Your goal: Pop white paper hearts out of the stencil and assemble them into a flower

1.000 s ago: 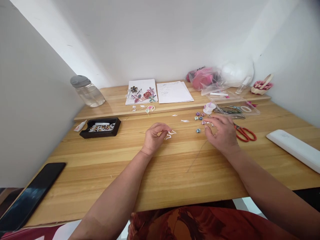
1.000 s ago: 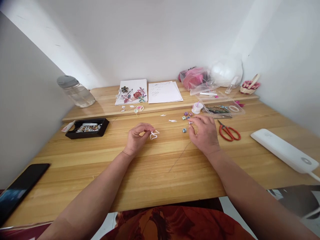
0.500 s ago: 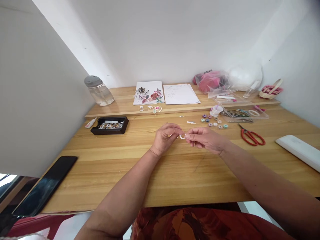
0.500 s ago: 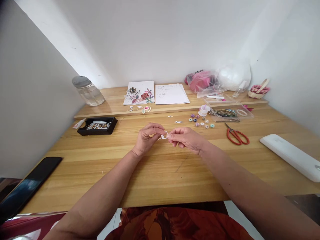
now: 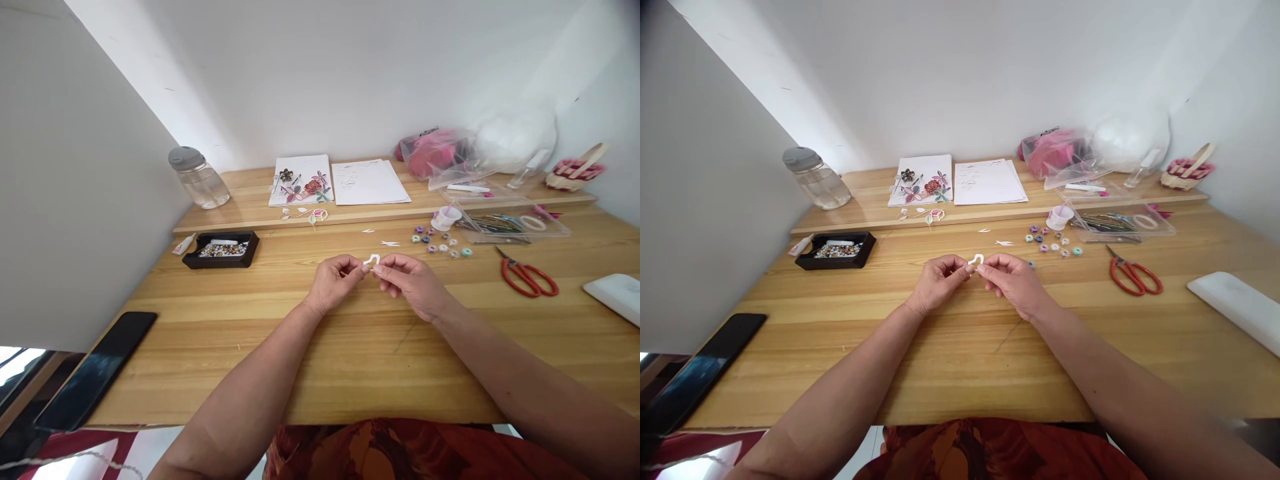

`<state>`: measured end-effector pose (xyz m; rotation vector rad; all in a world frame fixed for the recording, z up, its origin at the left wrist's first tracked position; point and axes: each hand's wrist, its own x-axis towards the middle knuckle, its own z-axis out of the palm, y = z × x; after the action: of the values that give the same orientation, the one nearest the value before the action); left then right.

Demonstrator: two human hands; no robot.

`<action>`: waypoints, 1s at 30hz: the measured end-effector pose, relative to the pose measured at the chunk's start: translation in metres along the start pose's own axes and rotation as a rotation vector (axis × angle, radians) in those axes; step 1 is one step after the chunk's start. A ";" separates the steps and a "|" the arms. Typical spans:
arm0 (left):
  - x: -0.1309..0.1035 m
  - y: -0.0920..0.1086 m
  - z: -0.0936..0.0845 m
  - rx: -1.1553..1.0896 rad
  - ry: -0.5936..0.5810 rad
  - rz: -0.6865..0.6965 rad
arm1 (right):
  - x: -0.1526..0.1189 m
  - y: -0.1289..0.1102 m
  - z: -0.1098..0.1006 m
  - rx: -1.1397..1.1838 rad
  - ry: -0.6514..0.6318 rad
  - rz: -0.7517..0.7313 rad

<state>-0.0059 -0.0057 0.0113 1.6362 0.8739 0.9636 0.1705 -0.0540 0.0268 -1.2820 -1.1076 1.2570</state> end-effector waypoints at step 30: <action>-0.004 -0.009 -0.007 1.006 -0.195 0.344 | 0.008 0.000 -0.018 -0.144 0.129 -0.166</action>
<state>-0.0143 -0.0044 0.0029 2.7530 1.0313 0.5646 0.1887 -0.0471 0.0255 -1.3289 -1.2020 0.9734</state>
